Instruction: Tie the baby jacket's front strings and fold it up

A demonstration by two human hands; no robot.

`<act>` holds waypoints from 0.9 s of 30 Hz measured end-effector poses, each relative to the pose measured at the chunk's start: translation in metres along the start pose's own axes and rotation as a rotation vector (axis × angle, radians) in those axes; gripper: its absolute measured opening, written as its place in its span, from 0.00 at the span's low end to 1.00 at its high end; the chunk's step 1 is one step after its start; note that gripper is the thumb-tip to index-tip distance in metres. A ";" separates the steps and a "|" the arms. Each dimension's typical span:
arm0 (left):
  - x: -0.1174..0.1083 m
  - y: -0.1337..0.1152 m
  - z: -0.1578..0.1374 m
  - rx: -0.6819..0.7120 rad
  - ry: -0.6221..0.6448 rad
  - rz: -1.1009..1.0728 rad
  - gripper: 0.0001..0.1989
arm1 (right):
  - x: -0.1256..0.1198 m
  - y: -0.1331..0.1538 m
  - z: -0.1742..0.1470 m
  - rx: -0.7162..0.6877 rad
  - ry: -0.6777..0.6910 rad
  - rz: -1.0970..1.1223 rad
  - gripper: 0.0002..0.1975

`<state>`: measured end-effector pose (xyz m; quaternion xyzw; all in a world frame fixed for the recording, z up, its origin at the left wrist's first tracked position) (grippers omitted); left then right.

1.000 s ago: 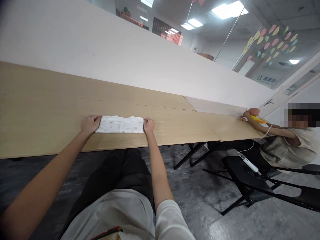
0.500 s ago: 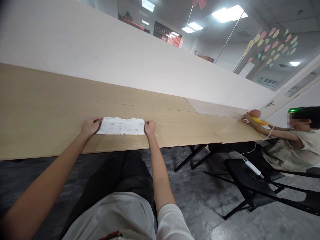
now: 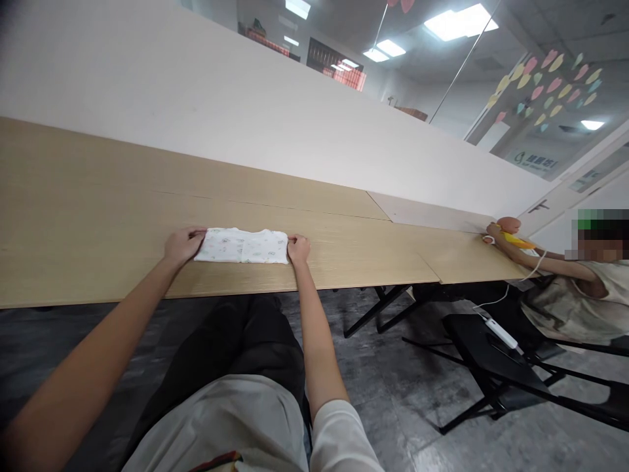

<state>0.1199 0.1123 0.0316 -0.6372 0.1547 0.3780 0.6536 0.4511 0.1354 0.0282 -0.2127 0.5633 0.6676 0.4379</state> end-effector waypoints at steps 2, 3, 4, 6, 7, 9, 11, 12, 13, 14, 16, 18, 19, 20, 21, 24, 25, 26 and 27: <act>0.000 0.001 0.001 0.000 -0.010 -0.004 0.22 | 0.000 0.000 0.000 0.003 0.000 -0.002 0.18; 0.000 0.002 0.001 0.000 -0.016 -0.006 0.22 | 0.000 0.000 0.000 0.004 0.000 -0.004 0.18; 0.000 0.002 0.002 0.003 -0.021 -0.008 0.21 | 0.000 -0.001 0.000 0.004 0.000 -0.004 0.18; 0.000 0.002 0.002 0.006 -0.023 -0.008 0.21 | 0.001 -0.001 0.000 0.004 0.001 -0.001 0.18; 0.000 0.002 0.002 0.006 -0.018 -0.005 0.21 | 0.001 -0.002 0.000 0.003 0.000 0.002 0.18; 0.000 0.002 0.002 0.000 -0.008 0.005 0.22 | 0.001 -0.002 0.001 0.001 -0.002 0.007 0.18; 0.000 0.002 0.002 -0.007 -0.004 0.015 0.22 | 0.002 -0.003 0.002 0.001 -0.002 0.008 0.18; 0.000 0.002 0.001 -0.007 -0.003 0.017 0.22 | 0.002 -0.003 0.002 0.000 -0.002 0.006 0.18; 0.000 0.001 0.001 -0.007 -0.003 0.018 0.21 | 0.002 -0.003 0.002 0.000 -0.003 0.005 0.18; 0.000 0.001 0.001 -0.008 -0.003 0.017 0.21 | 0.002 -0.003 0.002 0.000 -0.004 0.004 0.18; 0.000 0.001 0.001 -0.013 0.000 0.014 0.21 | 0.002 -0.003 0.002 0.006 -0.005 0.002 0.18; 0.000 0.001 0.001 -0.020 0.004 0.011 0.21 | 0.001 -0.003 0.002 0.013 0.000 0.003 0.17; 0.000 0.001 0.001 -0.021 0.003 0.008 0.21 | 0.001 -0.002 0.001 0.015 0.004 0.003 0.17; 0.000 0.000 0.000 -0.019 0.001 0.004 0.21 | 0.001 -0.002 0.001 0.016 0.006 0.003 0.17; -0.001 0.000 0.000 -0.017 -0.002 0.000 0.21 | 0.001 -0.002 0.001 0.018 0.007 0.001 0.17; -0.001 0.000 0.000 -0.005 -0.007 -0.009 0.21 | 0.000 -0.002 0.001 0.023 0.009 -0.002 0.17; -0.001 0.000 0.000 -0.003 -0.009 -0.010 0.21 | 0.000 -0.002 0.001 0.025 0.009 -0.002 0.16; -0.001 0.000 0.000 -0.001 -0.012 -0.012 0.21 | 0.000 -0.002 0.001 0.026 0.009 -0.001 0.16; -0.001 0.000 0.000 -0.001 -0.013 -0.013 0.21 | 0.000 -0.002 0.001 0.027 0.009 0.000 0.16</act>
Point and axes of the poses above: each hand's wrist, its own z-axis towards the middle knuckle, its own x-axis out of the palm, y = z × x, the point moved 6 cm from there along z, towards the middle knuckle, and after that the axes turned 7 degrees about -z, right-handed, at the moved point
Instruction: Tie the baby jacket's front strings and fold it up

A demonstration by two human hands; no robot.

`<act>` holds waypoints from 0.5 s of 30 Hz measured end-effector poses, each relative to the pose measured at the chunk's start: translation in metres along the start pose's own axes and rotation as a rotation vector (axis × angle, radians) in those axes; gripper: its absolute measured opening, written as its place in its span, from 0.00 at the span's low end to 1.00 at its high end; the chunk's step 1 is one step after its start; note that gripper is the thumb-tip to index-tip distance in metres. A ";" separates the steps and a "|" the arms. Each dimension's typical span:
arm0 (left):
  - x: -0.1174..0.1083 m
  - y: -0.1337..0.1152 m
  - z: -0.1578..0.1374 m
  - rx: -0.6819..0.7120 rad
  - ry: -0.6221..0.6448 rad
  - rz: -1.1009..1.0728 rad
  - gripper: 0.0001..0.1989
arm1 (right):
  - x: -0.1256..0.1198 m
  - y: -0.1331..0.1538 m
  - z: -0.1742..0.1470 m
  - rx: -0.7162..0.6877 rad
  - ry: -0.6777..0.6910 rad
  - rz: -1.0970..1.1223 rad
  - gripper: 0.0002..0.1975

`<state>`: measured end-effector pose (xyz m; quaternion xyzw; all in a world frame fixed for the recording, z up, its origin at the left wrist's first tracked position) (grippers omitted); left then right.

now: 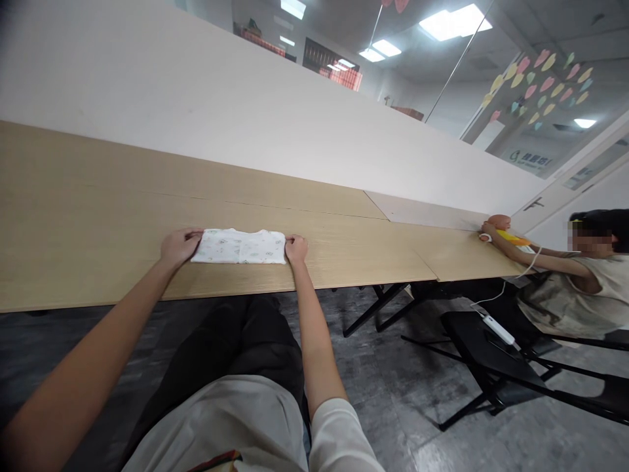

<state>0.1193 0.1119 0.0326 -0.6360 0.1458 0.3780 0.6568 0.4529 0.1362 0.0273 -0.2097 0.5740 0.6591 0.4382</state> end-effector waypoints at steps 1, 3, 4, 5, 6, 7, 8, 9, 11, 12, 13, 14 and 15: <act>0.000 0.000 0.000 0.000 -0.001 -0.002 0.21 | 0.000 0.000 0.000 0.000 0.000 0.001 0.17; 0.000 -0.001 -0.001 0.002 0.002 -0.003 0.21 | 0.000 0.000 0.000 -0.002 -0.001 0.002 0.17; 0.000 -0.001 -0.001 0.002 0.006 -0.002 0.21 | 0.001 -0.001 0.000 -0.004 -0.003 0.003 0.17; 0.000 -0.001 -0.001 0.002 0.011 0.001 0.21 | 0.001 -0.001 0.001 -0.003 -0.005 0.004 0.17; 0.000 -0.002 -0.001 -0.001 0.015 0.006 0.21 | 0.000 -0.001 0.001 -0.004 -0.008 0.006 0.17; 0.000 -0.002 -0.002 -0.005 0.015 0.013 0.21 | 0.000 -0.001 0.000 -0.006 -0.011 0.010 0.17; 0.000 -0.002 -0.002 -0.012 0.013 0.021 0.21 | 0.000 -0.001 0.000 -0.008 -0.014 0.013 0.17; -0.001 -0.002 -0.002 -0.020 0.009 0.029 0.21 | 0.000 -0.001 0.000 -0.011 -0.017 0.016 0.17; -0.001 -0.003 -0.002 -0.030 0.002 0.038 0.21 | 0.000 0.000 0.000 -0.017 -0.018 0.016 0.17; -0.001 -0.003 -0.002 -0.031 0.001 0.037 0.21 | 0.000 0.000 0.000 -0.017 -0.017 0.012 0.17; -0.001 -0.003 -0.002 -0.031 0.002 0.034 0.21 | -0.001 0.000 0.000 -0.014 -0.014 0.008 0.17; -0.001 -0.003 -0.002 -0.031 0.004 0.030 0.21 | -0.001 0.000 0.000 -0.012 -0.011 0.004 0.17; -0.001 -0.003 -0.002 -0.029 0.005 0.026 0.21 | -0.001 0.000 0.000 -0.011 -0.009 0.002 0.17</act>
Point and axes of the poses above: each hand's wrist, its own z-axis towards the middle knuckle, its own x-axis out of the palm, y = z × x, the point moved 6 cm from there along z, towards the middle knuckle, and after that the axes turned 7 degrees about -z, right-handed, at the moved point
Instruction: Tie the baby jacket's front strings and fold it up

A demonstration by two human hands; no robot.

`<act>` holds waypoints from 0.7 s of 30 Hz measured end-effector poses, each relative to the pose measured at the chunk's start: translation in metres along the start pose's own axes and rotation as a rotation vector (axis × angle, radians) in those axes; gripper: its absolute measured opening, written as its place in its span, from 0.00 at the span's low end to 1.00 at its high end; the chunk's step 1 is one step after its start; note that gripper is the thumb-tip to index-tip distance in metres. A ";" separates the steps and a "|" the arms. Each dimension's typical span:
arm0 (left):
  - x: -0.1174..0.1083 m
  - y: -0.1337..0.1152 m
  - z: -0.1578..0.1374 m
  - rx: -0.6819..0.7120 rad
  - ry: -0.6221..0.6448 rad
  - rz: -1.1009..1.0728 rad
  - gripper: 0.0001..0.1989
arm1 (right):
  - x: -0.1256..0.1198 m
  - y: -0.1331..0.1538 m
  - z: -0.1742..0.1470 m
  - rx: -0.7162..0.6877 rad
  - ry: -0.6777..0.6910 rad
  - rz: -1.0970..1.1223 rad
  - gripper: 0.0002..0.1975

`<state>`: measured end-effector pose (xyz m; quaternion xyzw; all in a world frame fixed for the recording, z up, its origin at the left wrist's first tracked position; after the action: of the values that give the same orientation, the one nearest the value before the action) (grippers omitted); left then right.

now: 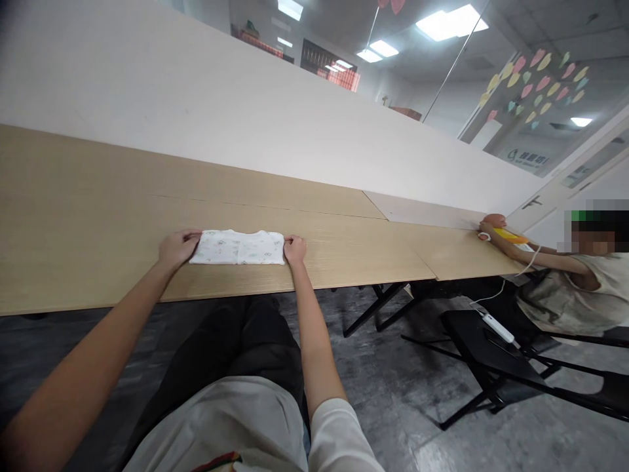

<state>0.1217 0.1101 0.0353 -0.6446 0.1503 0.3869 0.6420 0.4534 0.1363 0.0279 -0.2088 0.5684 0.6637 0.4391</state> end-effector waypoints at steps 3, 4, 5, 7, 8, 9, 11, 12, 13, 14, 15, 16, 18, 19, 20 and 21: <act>0.000 0.001 0.001 0.007 -0.004 -0.003 0.20 | 0.000 0.000 0.000 -0.001 0.001 -0.007 0.17; 0.001 0.001 0.001 0.011 -0.006 -0.003 0.20 | 0.000 0.000 0.000 -0.003 -0.001 -0.010 0.17; 0.001 0.001 0.002 0.015 -0.008 -0.002 0.20 | 0.000 0.000 0.000 -0.006 -0.002 -0.012 0.18; 0.001 0.002 0.003 0.012 -0.008 0.000 0.20 | 0.001 0.000 0.000 -0.009 -0.002 -0.013 0.18; 0.002 0.003 0.003 0.011 -0.005 0.000 0.21 | 0.001 0.000 0.000 -0.009 0.001 -0.014 0.18; 0.002 0.003 0.003 0.011 -0.003 0.000 0.21 | 0.001 0.000 0.000 -0.006 0.005 -0.014 0.18; 0.002 0.003 0.003 0.013 -0.002 0.001 0.21 | 0.001 0.000 0.000 -0.004 0.013 -0.015 0.18; 0.002 0.003 0.003 0.015 -0.003 0.004 0.21 | 0.001 0.000 0.000 -0.003 0.016 -0.016 0.18; 0.002 0.003 0.003 0.017 -0.003 0.007 0.21 | 0.001 0.000 0.000 -0.003 0.019 -0.016 0.18; 0.002 0.004 0.004 0.019 -0.004 0.010 0.21 | 0.001 0.000 0.000 -0.003 0.022 -0.015 0.18; 0.002 0.004 0.004 0.022 -0.006 0.011 0.21 | 0.001 0.000 0.000 -0.001 0.024 -0.015 0.18; 0.003 0.004 0.004 0.028 -0.008 0.010 0.21 | 0.001 0.000 0.000 0.001 0.027 -0.015 0.18; 0.003 0.005 0.005 0.039 -0.015 0.007 0.21 | 0.001 -0.001 0.000 0.003 0.028 -0.014 0.17; 0.003 0.005 0.005 0.042 -0.019 0.006 0.21 | 0.001 -0.001 0.000 0.002 0.027 -0.014 0.17; 0.003 0.006 0.006 0.045 -0.022 0.006 0.21 | 0.001 -0.001 0.000 -0.001 0.025 -0.014 0.17; 0.004 0.006 0.006 0.046 -0.023 0.006 0.21 | 0.002 -0.001 0.000 -0.004 0.022 -0.014 0.17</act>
<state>0.1177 0.1164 0.0291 -0.6246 0.1536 0.3927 0.6573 0.4535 0.1372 0.0259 -0.2208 0.5706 0.6594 0.4369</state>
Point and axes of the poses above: each hand's wrist, its own z-axis towards the middle knuckle, its own x-axis out of the palm, y = z × x, the point moved 6 cm from there along z, towards the middle knuckle, and after that the axes turned 7 degrees about -z, right-handed, at the moved point
